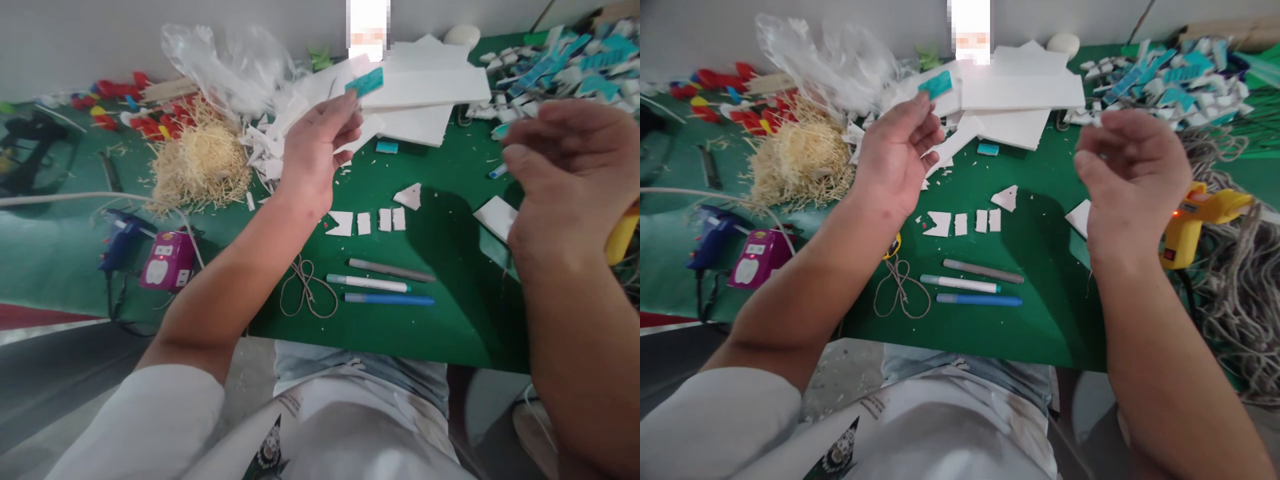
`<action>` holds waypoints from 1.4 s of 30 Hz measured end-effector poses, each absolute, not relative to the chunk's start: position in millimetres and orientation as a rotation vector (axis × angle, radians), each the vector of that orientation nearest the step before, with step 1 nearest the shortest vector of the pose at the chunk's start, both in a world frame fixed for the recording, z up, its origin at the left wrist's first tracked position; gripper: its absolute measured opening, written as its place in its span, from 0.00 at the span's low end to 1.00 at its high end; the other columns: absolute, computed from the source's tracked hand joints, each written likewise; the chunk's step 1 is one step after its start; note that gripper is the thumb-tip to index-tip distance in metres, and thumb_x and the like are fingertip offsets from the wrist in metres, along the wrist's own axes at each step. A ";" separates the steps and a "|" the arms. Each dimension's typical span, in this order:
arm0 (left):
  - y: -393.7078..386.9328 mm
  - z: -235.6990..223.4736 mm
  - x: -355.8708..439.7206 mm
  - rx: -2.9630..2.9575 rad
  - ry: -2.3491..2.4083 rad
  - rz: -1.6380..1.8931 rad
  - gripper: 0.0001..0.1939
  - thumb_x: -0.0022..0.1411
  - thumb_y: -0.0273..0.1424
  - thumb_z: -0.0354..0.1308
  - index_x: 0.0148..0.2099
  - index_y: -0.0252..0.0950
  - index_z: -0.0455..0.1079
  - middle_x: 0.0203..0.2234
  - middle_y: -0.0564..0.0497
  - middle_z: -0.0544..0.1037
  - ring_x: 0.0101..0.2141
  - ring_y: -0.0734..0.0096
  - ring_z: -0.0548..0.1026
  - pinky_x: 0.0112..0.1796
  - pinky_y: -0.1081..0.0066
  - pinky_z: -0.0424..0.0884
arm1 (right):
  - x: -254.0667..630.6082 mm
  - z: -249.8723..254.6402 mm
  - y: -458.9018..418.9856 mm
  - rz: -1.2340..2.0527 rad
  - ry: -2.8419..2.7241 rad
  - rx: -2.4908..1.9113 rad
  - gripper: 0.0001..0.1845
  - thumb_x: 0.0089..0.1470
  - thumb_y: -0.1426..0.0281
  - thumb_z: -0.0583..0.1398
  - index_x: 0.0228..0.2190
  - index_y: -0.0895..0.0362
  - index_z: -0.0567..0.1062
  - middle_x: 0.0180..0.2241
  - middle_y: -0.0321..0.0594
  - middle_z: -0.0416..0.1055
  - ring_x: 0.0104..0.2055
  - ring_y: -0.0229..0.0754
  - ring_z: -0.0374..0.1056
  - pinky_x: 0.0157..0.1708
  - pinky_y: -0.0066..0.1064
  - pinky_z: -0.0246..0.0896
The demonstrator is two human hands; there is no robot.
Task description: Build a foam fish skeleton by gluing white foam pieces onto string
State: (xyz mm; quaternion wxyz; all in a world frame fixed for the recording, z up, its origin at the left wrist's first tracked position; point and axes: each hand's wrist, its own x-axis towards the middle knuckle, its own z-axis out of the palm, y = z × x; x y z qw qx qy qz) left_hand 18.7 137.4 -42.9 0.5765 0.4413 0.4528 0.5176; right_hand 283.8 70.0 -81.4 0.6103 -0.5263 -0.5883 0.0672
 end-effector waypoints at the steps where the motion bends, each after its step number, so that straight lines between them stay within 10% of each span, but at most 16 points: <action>1: 136.9 -43.1 19.0 1.041 1.057 1.217 0.09 0.71 0.36 0.63 0.35 0.46 0.73 0.37 0.54 0.83 0.46 0.64 0.79 0.46 0.60 0.74 | 285.6 -82.9 69.7 0.142 -1.446 -1.293 0.23 0.52 0.62 0.75 0.50 0.46 0.84 0.53 0.38 0.82 0.59 0.50 0.77 0.61 0.53 0.73; 3: 134.2 -42.6 20.6 1.048 1.037 1.229 0.09 0.69 0.35 0.65 0.33 0.46 0.74 0.35 0.54 0.82 0.44 0.64 0.79 0.43 0.61 0.75 | 288.5 -86.2 69.9 0.129 -1.553 -1.415 0.37 0.51 0.61 0.75 0.62 0.44 0.76 0.67 0.43 0.70 0.70 0.55 0.67 0.69 0.57 0.64; 5: 130.7 -41.0 22.7 1.056 1.025 1.221 0.09 0.67 0.34 0.66 0.31 0.47 0.75 0.34 0.54 0.82 0.42 0.65 0.80 0.40 0.63 0.75 | 291.1 -88.1 70.5 0.191 -1.535 -1.427 0.48 0.55 0.60 0.73 0.71 0.42 0.62 0.72 0.49 0.63 0.66 0.55 0.72 0.57 0.55 0.76; 10: 124.7 -36.5 25.5 1.165 1.073 1.172 0.09 0.66 0.36 0.66 0.30 0.49 0.75 0.33 0.55 0.82 0.41 0.66 0.81 0.39 0.65 0.75 | 295.7 -81.2 67.6 0.034 -1.702 -1.666 0.17 0.62 0.60 0.67 0.52 0.45 0.81 0.61 0.41 0.77 0.70 0.60 0.66 0.70 0.67 0.57; 14: 124.3 -38.7 24.4 1.284 1.028 1.147 0.09 0.66 0.35 0.66 0.31 0.50 0.77 0.32 0.57 0.82 0.40 0.66 0.81 0.38 0.64 0.75 | 297.0 -77.4 65.6 0.265 -1.583 -1.669 0.36 0.64 0.57 0.66 0.69 0.43 0.64 0.64 0.49 0.73 0.55 0.56 0.80 0.52 0.60 0.78; 18: 123.8 -42.0 23.7 1.397 0.985 1.103 0.08 0.69 0.33 0.65 0.34 0.48 0.77 0.32 0.57 0.82 0.39 0.69 0.79 0.40 0.63 0.74 | 290.7 -76.1 64.2 0.077 -1.786 -1.807 0.39 0.55 0.52 0.71 0.65 0.44 0.72 0.76 0.45 0.55 0.80 0.71 0.40 0.72 0.77 0.40; 21: 122.3 -40.3 24.9 1.413 0.967 1.092 0.10 0.70 0.29 0.66 0.34 0.45 0.76 0.29 0.56 0.81 0.35 0.71 0.76 0.39 0.63 0.73 | 281.2 -74.8 62.2 0.231 -1.782 -1.596 0.61 0.56 0.62 0.71 0.77 0.42 0.42 0.80 0.50 0.36 0.80 0.63 0.43 0.60 0.57 0.73; 26: 120.5 -36.4 27.5 1.409 0.989 1.080 0.11 0.69 0.28 0.67 0.31 0.42 0.76 0.26 0.56 0.80 0.33 0.72 0.76 0.36 0.66 0.72 | 272.2 -72.2 59.9 -0.247 -1.785 -1.418 0.26 0.65 0.61 0.63 0.63 0.35 0.73 0.68 0.33 0.70 0.74 0.64 0.57 0.68 0.71 0.55; 30: 121.3 -39.2 26.9 1.487 0.972 1.091 0.11 0.67 0.29 0.68 0.31 0.45 0.77 0.28 0.56 0.81 0.34 0.70 0.78 0.37 0.65 0.74 | 269.2 -63.0 56.5 0.132 -1.549 -1.450 0.30 0.66 0.59 0.64 0.67 0.42 0.69 0.65 0.48 0.72 0.63 0.58 0.74 0.38 0.49 0.79; 32: 122.0 -40.3 26.0 1.518 0.981 1.065 0.10 0.67 0.31 0.68 0.31 0.45 0.77 0.30 0.56 0.82 0.37 0.67 0.81 0.39 0.63 0.75 | 271.1 -60.7 55.8 0.124 -1.511 -1.558 0.22 0.66 0.58 0.63 0.59 0.45 0.77 0.53 0.45 0.80 0.54 0.55 0.80 0.45 0.55 0.79; 35: 121.9 -39.0 25.2 1.532 0.997 1.023 0.09 0.67 0.32 0.68 0.32 0.43 0.77 0.30 0.55 0.82 0.39 0.66 0.82 0.41 0.63 0.75 | 275.4 -64.9 59.1 0.006 -1.670 -1.705 0.15 0.57 0.58 0.71 0.47 0.41 0.84 0.58 0.35 0.79 0.69 0.60 0.67 0.70 0.70 0.53; 38: 120.4 -36.3 24.9 1.560 0.974 0.999 0.07 0.67 0.29 0.67 0.33 0.39 0.77 0.30 0.54 0.81 0.39 0.66 0.81 0.42 0.64 0.74 | 272.8 -70.3 63.0 0.235 -1.428 -1.677 0.47 0.50 0.70 0.74 0.68 0.40 0.67 0.69 0.47 0.68 0.46 0.50 0.81 0.49 0.57 0.79; 42: 119.9 -36.2 24.9 1.587 0.976 0.975 0.07 0.66 0.28 0.66 0.33 0.41 0.77 0.31 0.54 0.82 0.39 0.65 0.81 0.43 0.61 0.74 | 261.2 -63.4 60.1 0.215 -1.390 -1.748 0.25 0.54 0.76 0.67 0.52 0.48 0.82 0.37 0.40 0.83 0.38 0.49 0.81 0.46 0.54 0.80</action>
